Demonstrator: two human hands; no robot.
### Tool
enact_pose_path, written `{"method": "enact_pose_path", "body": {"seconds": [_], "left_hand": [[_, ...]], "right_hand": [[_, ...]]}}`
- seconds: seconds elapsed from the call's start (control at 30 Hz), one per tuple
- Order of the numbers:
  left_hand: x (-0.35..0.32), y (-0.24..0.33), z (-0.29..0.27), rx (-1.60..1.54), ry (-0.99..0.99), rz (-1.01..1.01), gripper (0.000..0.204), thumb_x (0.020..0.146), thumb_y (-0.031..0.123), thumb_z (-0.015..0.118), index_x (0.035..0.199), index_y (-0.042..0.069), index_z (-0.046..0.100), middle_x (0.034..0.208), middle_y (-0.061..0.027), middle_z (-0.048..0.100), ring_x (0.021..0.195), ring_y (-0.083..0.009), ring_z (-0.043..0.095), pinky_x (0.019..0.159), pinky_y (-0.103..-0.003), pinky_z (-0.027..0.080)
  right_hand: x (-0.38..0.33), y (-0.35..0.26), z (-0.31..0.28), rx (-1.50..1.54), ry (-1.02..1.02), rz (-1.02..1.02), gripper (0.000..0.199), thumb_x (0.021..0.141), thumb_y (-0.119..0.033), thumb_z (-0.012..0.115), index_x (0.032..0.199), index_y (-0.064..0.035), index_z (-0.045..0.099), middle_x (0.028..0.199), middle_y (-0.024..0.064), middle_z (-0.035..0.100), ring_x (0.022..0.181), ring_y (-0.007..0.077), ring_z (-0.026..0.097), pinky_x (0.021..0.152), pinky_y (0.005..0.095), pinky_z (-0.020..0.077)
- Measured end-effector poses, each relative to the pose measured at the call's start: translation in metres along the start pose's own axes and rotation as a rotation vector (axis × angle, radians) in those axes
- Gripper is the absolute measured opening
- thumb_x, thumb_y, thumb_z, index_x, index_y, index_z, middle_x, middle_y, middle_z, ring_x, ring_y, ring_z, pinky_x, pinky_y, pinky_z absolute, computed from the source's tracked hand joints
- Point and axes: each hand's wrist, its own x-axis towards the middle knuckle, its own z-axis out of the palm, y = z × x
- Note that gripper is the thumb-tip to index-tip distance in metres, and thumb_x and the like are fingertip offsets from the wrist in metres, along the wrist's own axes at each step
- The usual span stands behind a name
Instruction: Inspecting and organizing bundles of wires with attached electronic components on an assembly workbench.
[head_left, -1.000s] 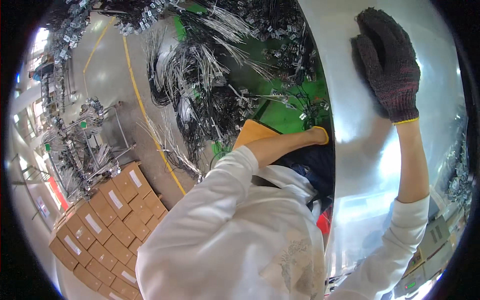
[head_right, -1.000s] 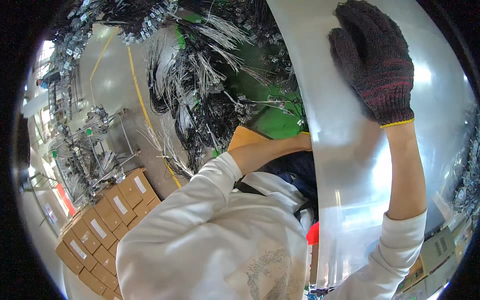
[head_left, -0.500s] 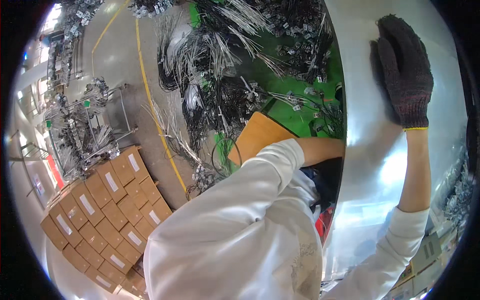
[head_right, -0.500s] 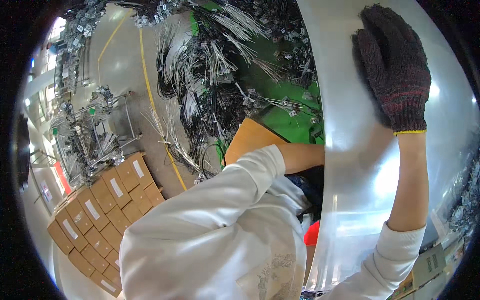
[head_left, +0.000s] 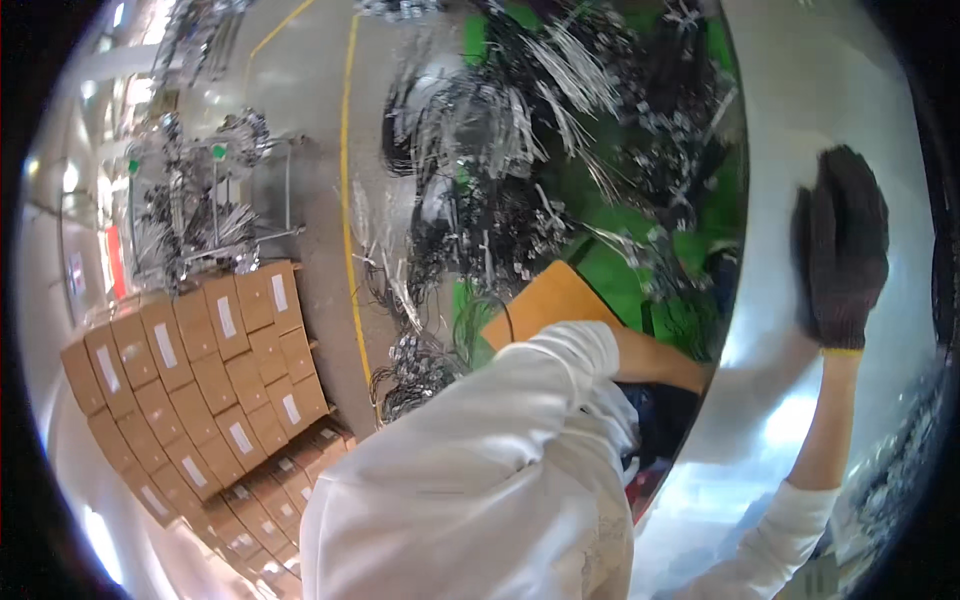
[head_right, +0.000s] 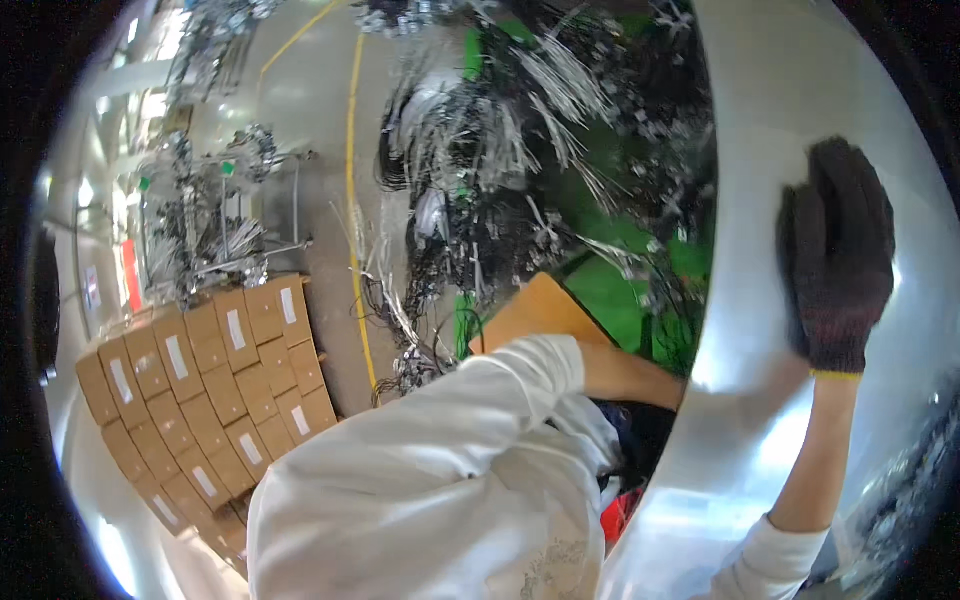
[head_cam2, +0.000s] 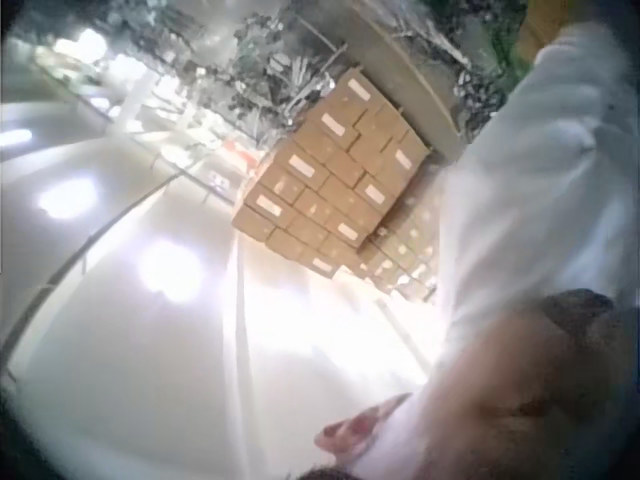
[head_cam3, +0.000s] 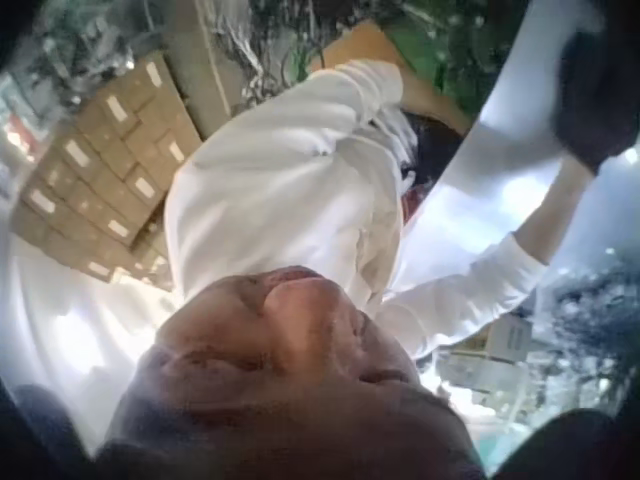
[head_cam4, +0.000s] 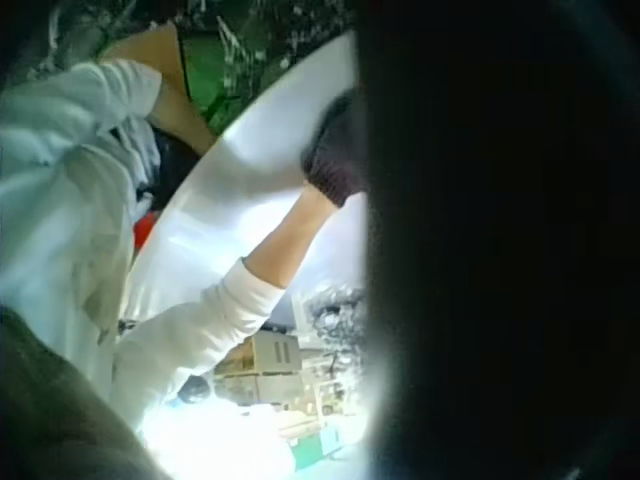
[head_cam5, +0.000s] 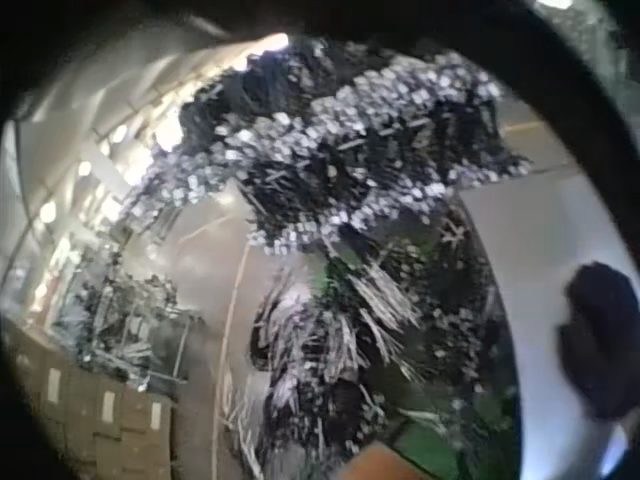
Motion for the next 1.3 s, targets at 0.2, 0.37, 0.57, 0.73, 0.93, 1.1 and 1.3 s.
{"method": "enact_pose_path", "body": {"seconds": [0.2,0.37,0.57,0.73,0.93,1.1,1.3], "left_hand": [[0.05,-0.005,-0.027,0.048,0.162,-0.018,0.032,0.098,0.034,0.058,0.108,0.01,0.078,0.112,-0.0137,0.077,0.1,-0.0355,0.072,0.086,-0.05,0.057],[0.077,-0.012,-0.05,0.072,0.258,-0.041,0.032,0.097,0.035,0.059,0.106,0.011,0.079,0.11,-0.0137,0.078,0.099,-0.0359,0.073,0.085,-0.05,0.057],[0.11,-0.006,-0.067,0.083,0.29,-0.014,0.033,0.097,0.036,0.059,0.104,0.012,0.08,0.107,-0.0138,0.078,0.096,-0.0364,0.073,0.083,-0.051,0.058],[0.145,-0.015,-0.107,0.152,0.293,0.039,0.033,0.096,0.037,0.059,0.102,0.013,0.081,0.105,-0.0139,0.079,0.095,-0.0368,0.074,0.081,-0.051,0.058],[0.176,-0.03,-0.158,0.257,0.273,0.084,0.034,0.095,0.039,0.06,0.099,0.014,0.082,0.103,-0.014,0.079,0.092,-0.0373,0.075,0.08,-0.052,0.058],[0.186,-0.035,-0.174,0.297,0.243,0.087,0.034,0.095,0.04,0.06,0.097,0.015,0.082,0.101,-0.0141,0.08,0.091,-0.0377,0.075,0.078,-0.053,0.059],[0.184,-0.042,-0.171,0.305,0.199,0.065,0.035,0.094,0.042,0.06,0.095,0.016,0.083,0.099,-0.0141,0.08,0.089,-0.0381,0.076,0.076,-0.053,0.059]], "right_hand": [[-0.003,-0.008,-0.013,0.028,-0.018,0.044,0.035,0.103,-0.016,0.065,0.135,-0.0022,0.068,0.14,0.0164,0.067,0.136,0.0347,0.059,0.118,0.0434,0.0433],[-0.002,-0.014,-0.018,0.004,-0.023,0.039,0.036,0.104,-0.017,0.062,0.136,-0.0022,0.068,0.143,0.0174,0.066,0.138,0.0354,0.057,0.12,0.045,0.0413],[-0.002,-0.013,-0.021,0.025,0.028,0.031,0.038,0.103,-0.02,0.065,0.136,-0.0006,0.067,0.142,0.0199,0.066,0.137,0.0385,0.056,0.12,0.0479,0.0405],[-0.008,-0.013,-0.024,-0.009,0.046,0.013,0.037,0.103,-0.021,0.063,0.132,0.0004,0.069,0.14,0.0208,0.066,0.136,0.0396,0.058,0.12,0.0499,0.0391],[-0.012,-0.016,-0.02,0.02,0.083,0.058,0.034,0.099,-0.021,0.066,0.127,-0.0028,0.07,0.133,0.0195,0.068,0.133,0.0397,0.059,0.119,0.0513,0.0399],[-0.021,-0.012,-0.013,0.052,0.101,0.052,0.039,0.094,-0.02,0.07,0.129,-0.0014,0.069,0.137,0.0206,0.066,0.133,0.0402,0.058,0.119,0.053,0.0394],[-0.026,-0.014,-0.016,0.053,0.107,0.064,0.04,0.092,-0.021,0.072,0.127,-0.002,0.069,0.135,0.0207,0.066,0.133,0.0406,0.058,0.118,0.0539,0.04]]}}
